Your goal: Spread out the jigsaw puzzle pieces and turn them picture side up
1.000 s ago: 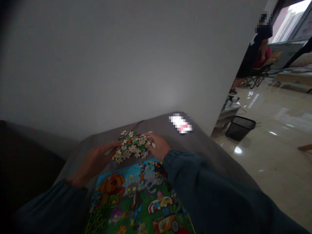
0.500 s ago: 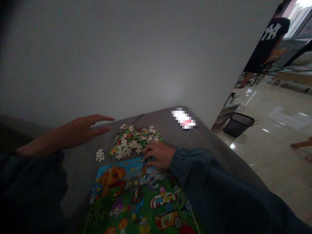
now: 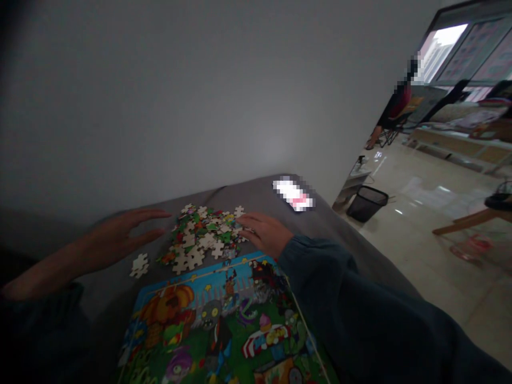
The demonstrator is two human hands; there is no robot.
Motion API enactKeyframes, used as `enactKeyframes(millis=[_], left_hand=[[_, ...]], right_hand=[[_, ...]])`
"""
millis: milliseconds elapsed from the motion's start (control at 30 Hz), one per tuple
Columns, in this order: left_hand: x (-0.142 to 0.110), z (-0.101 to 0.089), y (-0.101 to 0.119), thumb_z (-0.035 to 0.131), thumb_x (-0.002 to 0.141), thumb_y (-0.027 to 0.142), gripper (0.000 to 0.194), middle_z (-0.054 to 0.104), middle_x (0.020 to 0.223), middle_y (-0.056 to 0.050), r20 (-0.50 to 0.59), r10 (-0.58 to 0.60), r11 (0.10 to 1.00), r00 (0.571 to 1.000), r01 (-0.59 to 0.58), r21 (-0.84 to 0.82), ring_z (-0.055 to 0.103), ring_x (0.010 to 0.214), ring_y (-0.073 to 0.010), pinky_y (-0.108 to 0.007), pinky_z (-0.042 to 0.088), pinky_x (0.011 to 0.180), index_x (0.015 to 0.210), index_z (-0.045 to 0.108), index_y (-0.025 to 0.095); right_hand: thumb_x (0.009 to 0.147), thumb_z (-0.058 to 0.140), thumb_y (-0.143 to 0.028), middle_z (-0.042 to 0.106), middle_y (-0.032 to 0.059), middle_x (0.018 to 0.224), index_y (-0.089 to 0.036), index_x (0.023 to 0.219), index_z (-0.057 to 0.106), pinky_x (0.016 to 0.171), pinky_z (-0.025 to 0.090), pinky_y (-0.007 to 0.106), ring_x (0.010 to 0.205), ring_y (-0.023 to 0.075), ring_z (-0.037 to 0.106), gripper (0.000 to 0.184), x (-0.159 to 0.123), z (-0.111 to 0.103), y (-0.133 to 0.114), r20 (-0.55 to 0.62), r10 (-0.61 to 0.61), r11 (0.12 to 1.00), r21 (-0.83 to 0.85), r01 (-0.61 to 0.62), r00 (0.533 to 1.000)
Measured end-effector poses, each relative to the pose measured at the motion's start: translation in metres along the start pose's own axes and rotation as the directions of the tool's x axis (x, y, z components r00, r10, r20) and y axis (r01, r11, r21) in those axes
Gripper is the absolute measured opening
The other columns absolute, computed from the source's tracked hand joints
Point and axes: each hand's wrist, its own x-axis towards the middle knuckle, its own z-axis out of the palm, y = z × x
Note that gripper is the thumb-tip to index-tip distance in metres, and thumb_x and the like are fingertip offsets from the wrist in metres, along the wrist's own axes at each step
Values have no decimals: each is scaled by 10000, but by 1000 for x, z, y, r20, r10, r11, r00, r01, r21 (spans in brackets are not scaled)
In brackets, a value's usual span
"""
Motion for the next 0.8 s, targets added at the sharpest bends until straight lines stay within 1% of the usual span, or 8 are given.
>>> enactKeyframes(millis=[100,167,233,333,433,500,633,800], left_hand=[[4,11,-2,401,866,606,590,549,1359,-71,-3,3,1000,1000,-3,9,492,1250,-241,-449,348,1082,1267,556,202],[8,25,5,378,878,607,610,480,1431,-80,6,18,1000,1000,-18,13,445,1303,-244,-435,329,1102,1307,529,200],[13,43,19,324,915,576,613,374,1513,-85,27,46,998,999,-47,29,349,1380,-249,-425,290,1129,1366,476,190],[16,72,45,245,962,525,601,208,1590,-73,91,52,992,994,-62,113,143,1459,-278,-477,233,1149,1452,368,200],[14,94,53,245,971,538,590,171,1599,-15,121,48,973,992,-74,218,94,1468,-254,-496,136,1174,1502,243,282],[11,99,46,251,959,580,601,154,1599,15,92,5,965,996,-28,260,95,1467,-260,-517,126,1171,1504,212,331],[9,94,25,228,951,606,598,115,1602,29,44,-142,953,989,125,276,105,1464,-279,-573,153,1147,1500,196,370],[9,93,30,227,927,652,626,52,1606,16,67,-173,950,983,148,276,72,1463,-315,-636,144,1118,1498,148,407]], right_hand=[[966,394,-245,549,107,1357,-170,1335,509,1064,414,411,1245,193,512,393,-3,3,6,64,52,998,-26,-50,997],[963,388,-244,534,97,1377,-190,1353,498,1079,394,425,1273,190,485,409,-4,7,4,77,61,997,-43,-58,995],[965,418,-311,471,93,1440,-201,1377,479,1103,354,437,1341,201,405,431,-6,11,-1,133,-6,998,-57,13,991],[963,440,-432,314,80,1543,-210,1425,427,1138,274,462,1437,242,225,513,-9,17,-10,284,-95,986,-103,129,954],[969,410,-483,263,72,1562,-228,1448,399,1149,241,467,1450,265,176,543,-10,20,-12,338,-33,979,-181,99,941],[974,392,-485,256,74,1563,-232,1453,393,1152,236,457,1449,272,178,542,-10,20,-9,334,29,974,-220,48,942],[969,390,-500,242,84,1567,-230,1462,381,1146,244,466,1448,294,169,562,-10,15,-4,331,110,969,-244,-28,937],[958,375,-551,250,69,1565,-226,1451,395,1156,201,502,1447,283,181,591,-9,15,-16,378,35,986,-163,29,925]])
